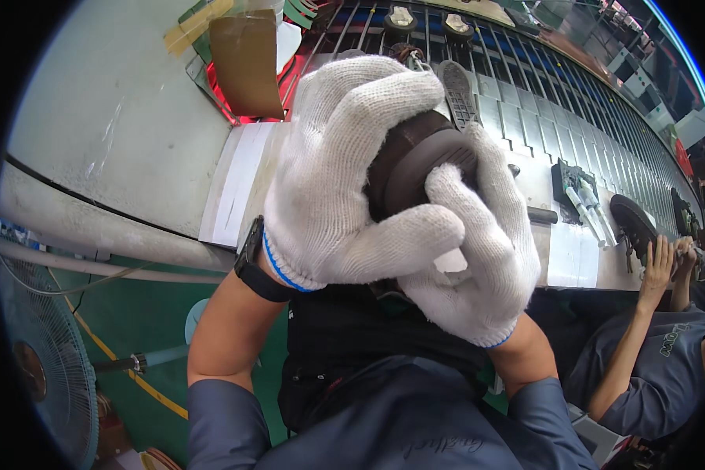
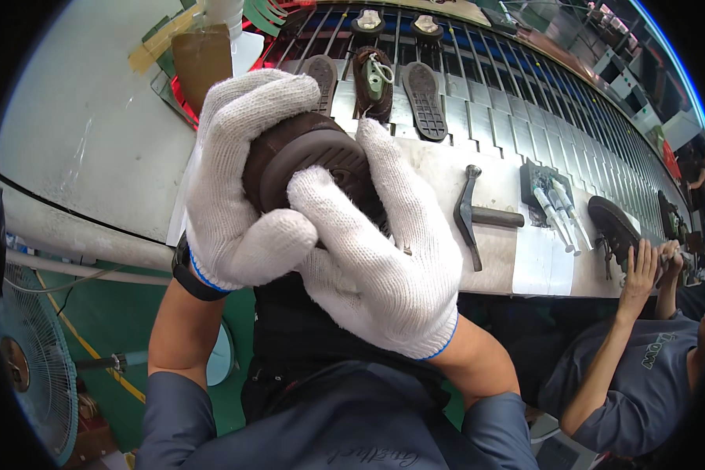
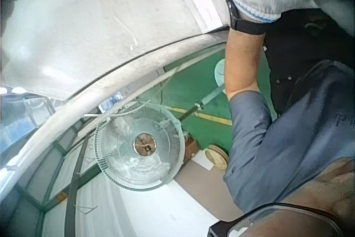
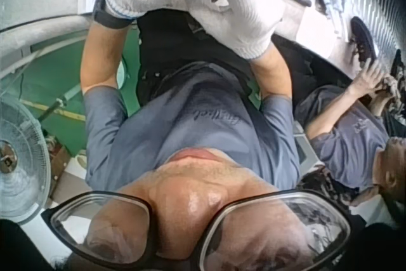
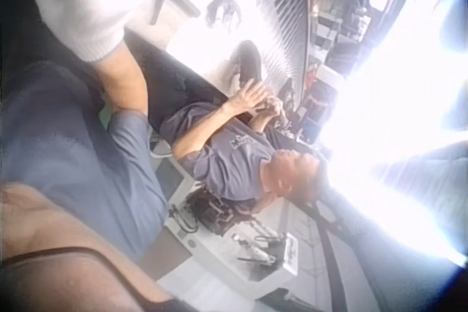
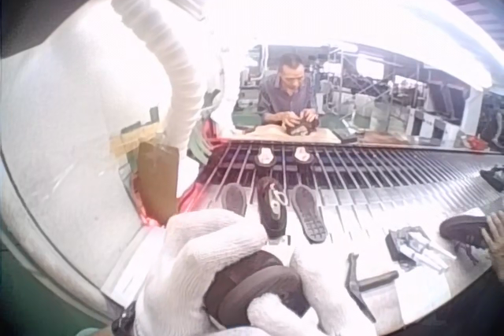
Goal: The person fits a brown shoe upper onto a sole by hand, adjusting the alignment and tapping along the edges with a hammer to secure the components while seated at a workbench.
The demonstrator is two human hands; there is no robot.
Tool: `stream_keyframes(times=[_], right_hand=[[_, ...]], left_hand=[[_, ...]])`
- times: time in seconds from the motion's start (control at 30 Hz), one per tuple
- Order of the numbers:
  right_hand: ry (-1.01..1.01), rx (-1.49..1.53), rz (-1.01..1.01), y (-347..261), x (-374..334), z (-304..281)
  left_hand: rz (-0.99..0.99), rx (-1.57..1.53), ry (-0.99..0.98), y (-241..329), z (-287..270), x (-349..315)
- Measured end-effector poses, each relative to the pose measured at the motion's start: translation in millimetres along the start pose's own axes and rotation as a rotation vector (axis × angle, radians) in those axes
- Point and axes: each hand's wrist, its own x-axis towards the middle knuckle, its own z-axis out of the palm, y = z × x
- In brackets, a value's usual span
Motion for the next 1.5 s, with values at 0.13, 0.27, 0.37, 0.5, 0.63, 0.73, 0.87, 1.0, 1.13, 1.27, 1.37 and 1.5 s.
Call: stream_keyframes(times=[0.13,0.27,0.37,0.5,0.63,0.73,0.87,1.0,1.13,1.27,1.37,1.5], right_hand=[[-0.028,-0.068,-0.001,-5,-2,-1],[0.000,0.010,-0.016,4,1,4],[-0.045,0.125,0.002,20,13,7],[-0.077,0.261,0.090,51,26,22],[-0.135,0.405,0.122,73,33,36],[-0.055,0.392,0.032,80,35,43],[-0.070,0.374,0.031,78,35,44],[-0.173,0.328,0.081,73,33,36],[-0.196,0.204,0.030,66,35,31],[-0.211,0.141,0.080,55,33,23],[-0.191,0.051,0.089,41,32,17],[-0.132,-0.033,-0.083,39,32,7]], left_hand=[[-0.177,-0.062,0.014,21,1,-1],[-0.240,-0.186,-0.059,19,-15,13],[-0.412,-0.371,-0.019,-9,-13,15],[-0.603,-0.453,0.096,-37,6,21],[-0.698,-0.574,0.010,-51,0,22],[-0.654,-0.466,0.241,-53,21,22],[-0.663,-0.439,0.263,-57,22,17],[-0.666,-0.402,0.230,-36,17,24],[-0.647,-0.402,0.240,-26,18,26],[-0.635,-0.300,0.298,-17,20,26],[-0.605,-0.262,0.323,-11,17,29],[-0.257,-0.164,0.215,-35,16,12]])
